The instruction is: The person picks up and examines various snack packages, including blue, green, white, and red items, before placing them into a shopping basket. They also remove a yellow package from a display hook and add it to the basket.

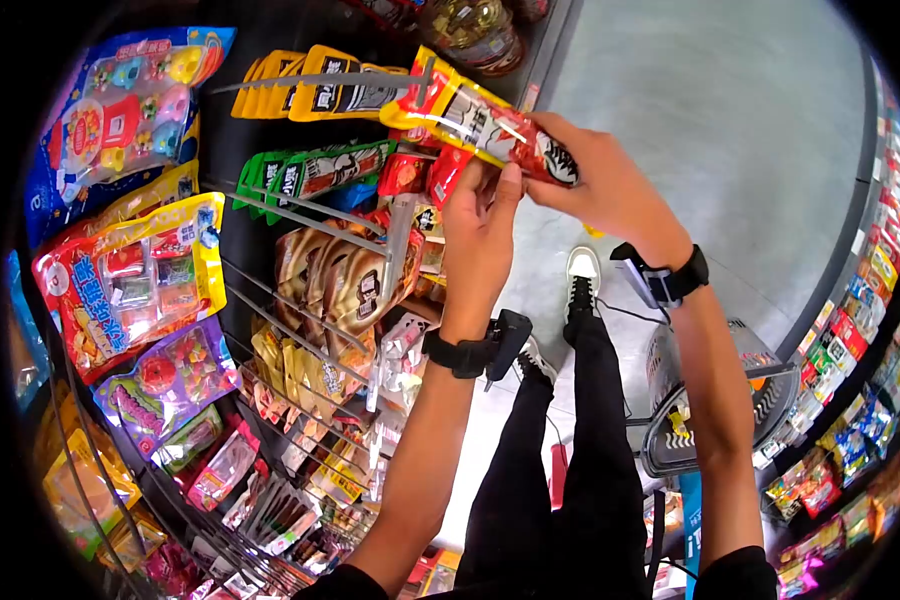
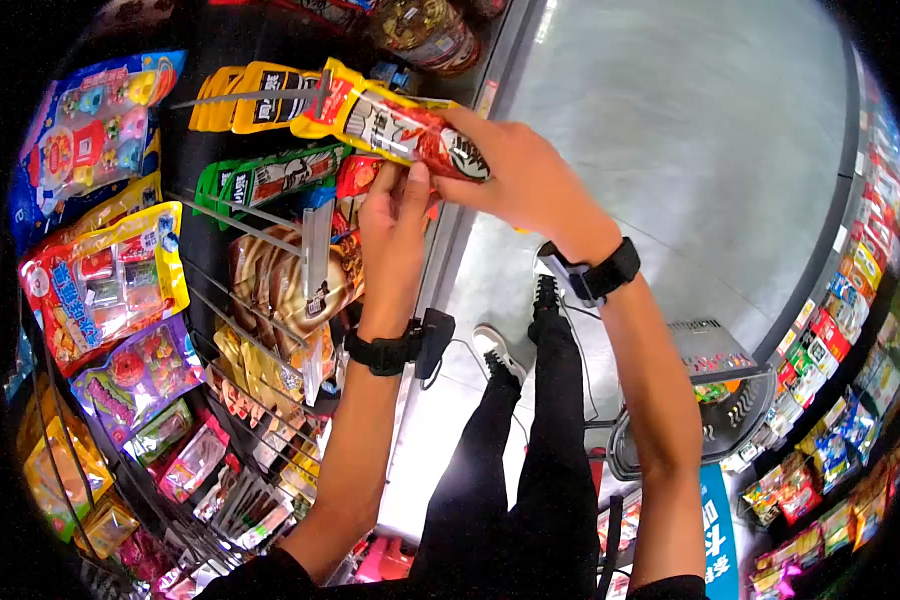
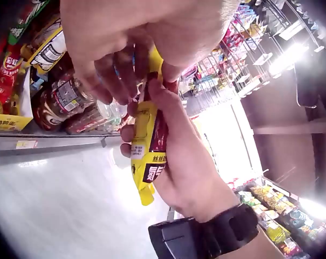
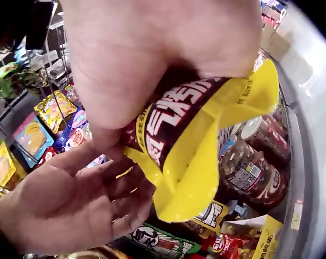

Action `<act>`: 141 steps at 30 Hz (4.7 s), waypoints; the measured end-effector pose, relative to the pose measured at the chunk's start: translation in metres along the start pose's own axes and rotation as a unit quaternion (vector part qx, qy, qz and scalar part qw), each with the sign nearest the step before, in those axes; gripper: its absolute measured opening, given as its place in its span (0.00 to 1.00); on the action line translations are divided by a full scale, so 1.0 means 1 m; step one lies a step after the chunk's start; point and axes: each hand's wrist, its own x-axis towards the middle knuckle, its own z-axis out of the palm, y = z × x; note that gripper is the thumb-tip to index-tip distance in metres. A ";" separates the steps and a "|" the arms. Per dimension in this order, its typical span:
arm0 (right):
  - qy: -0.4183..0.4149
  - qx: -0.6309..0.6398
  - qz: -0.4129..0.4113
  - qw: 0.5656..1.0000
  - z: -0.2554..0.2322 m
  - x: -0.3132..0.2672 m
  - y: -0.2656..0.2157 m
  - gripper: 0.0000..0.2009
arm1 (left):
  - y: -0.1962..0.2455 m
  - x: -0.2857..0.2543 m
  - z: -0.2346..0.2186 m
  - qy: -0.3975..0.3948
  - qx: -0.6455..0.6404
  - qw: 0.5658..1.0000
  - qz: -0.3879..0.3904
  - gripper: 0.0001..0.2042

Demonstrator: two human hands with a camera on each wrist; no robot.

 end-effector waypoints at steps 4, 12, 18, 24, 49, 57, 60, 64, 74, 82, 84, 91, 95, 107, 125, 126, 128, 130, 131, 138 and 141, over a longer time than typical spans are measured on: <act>-0.036 0.018 0.007 0.999 -0.004 0.012 0.005 0.27 | -0.003 0.008 -0.001 -0.009 0.014 1.000 0.018 0.13; -0.015 0.011 0.011 1.000 -0.001 0.008 0.011 0.26 | -0.014 0.008 -0.003 -0.005 0.020 1.000 0.013 0.12; -0.026 -0.006 0.019 0.999 -0.003 0.012 0.003 0.26 | -0.016 0.007 -0.001 0.004 0.004 1.000 -0.004 0.11; 0.029 -0.058 -0.026 0.998 -0.001 0.003 -0.002 0.28 | -0.018 0.006 0.002 0.027 -0.038 0.999 0.021 0.14; 0.127 -0.130 -0.082 0.980 0.087 0.081 0.008 0.29 | -0.039 0.022 -0.019 0.122 -0.123 0.983 -0.062 0.24; 0.092 0.087 0.103 0.987 0.082 -0.084 0.013 0.19 | -0.051 -0.082 -0.016 0.042 -0.139 0.953 -0.265 0.24; 0.042 0.030 0.176 0.983 0.059 -0.176 0.002 0.16 | -0.051 -0.164 -0.020 -0.032 -0.032 0.935 -0.352 0.23; 0.037 0.035 0.259 0.965 0.040 -0.286 -0.017 0.09 | -0.053 -0.236 -0.030 -0.212 0.178 0.904 -0.325 0.22; 0.040 0.052 0.496 0.866 0.120 -0.572 -0.073 0.06 | -0.041 -0.377 -0.153 -0.215 0.286 0.869 -0.341 0.16; -0.127 -0.054 0.669 0.731 0.254 -0.834 -0.191 0.26 | -0.067 -0.453 -0.251 -0.190 0.355 0.848 -0.344 0.17; -0.111 -0.017 0.707 0.698 0.285 -0.855 -0.217 0.25 | -0.089 -0.482 -0.284 -0.170 0.376 0.840 -0.353 0.18; -0.022 0.086 0.765 0.638 0.390 -0.900 -0.266 0.23 | -0.121 -0.549 -0.337 -0.187 0.414 0.766 -0.455 0.18; 0.021 0.125 0.764 0.633 0.431 -0.922 -0.280 0.22 | -0.098 -0.562 -0.288 -0.237 0.471 0.642 -0.557 0.23; 0.083 0.186 0.756 0.622 0.493 -0.985 -0.325 0.19 | -0.046 -0.629 -0.353 -0.267 0.406 0.535 -0.691 0.22; 0.097 0.181 0.770 0.604 0.409 -1.017 -0.315 0.15 | -0.015 -0.641 -0.311 -0.307 0.450 0.493 -0.679 0.18; 0.103 0.188 0.771 0.600 0.406 -1.011 -0.323 0.15 | -0.011 -0.633 -0.307 -0.308 0.454 0.491 -0.677 0.18; 0.123 0.194 0.777 0.586 0.395 -0.994 -0.336 0.14 | -0.010 -0.615 -0.298 -0.315 0.462 0.481 -0.676 0.18; 0.149 0.208 0.782 0.569 0.385 -0.971 -0.349 0.14 | -0.009 -0.597 -0.287 -0.324 0.473 0.469 -0.672 0.17; 0.162 0.212 0.784 0.560 0.381 -0.958 -0.354 0.14 | -0.009 -0.589 -0.281 -0.329 0.479 0.466 -0.667 0.17; 0.178 0.256 0.787 0.532 0.368 -0.900 -0.374 0.12 | 0.008 -0.554 -0.250 -0.337 0.502 0.444 -0.661 0.16; 0.146 0.270 0.783 0.541 0.355 -0.915 -0.357 0.11 | 0.030 -0.562 -0.239 -0.330 0.503 0.434 -0.671 0.15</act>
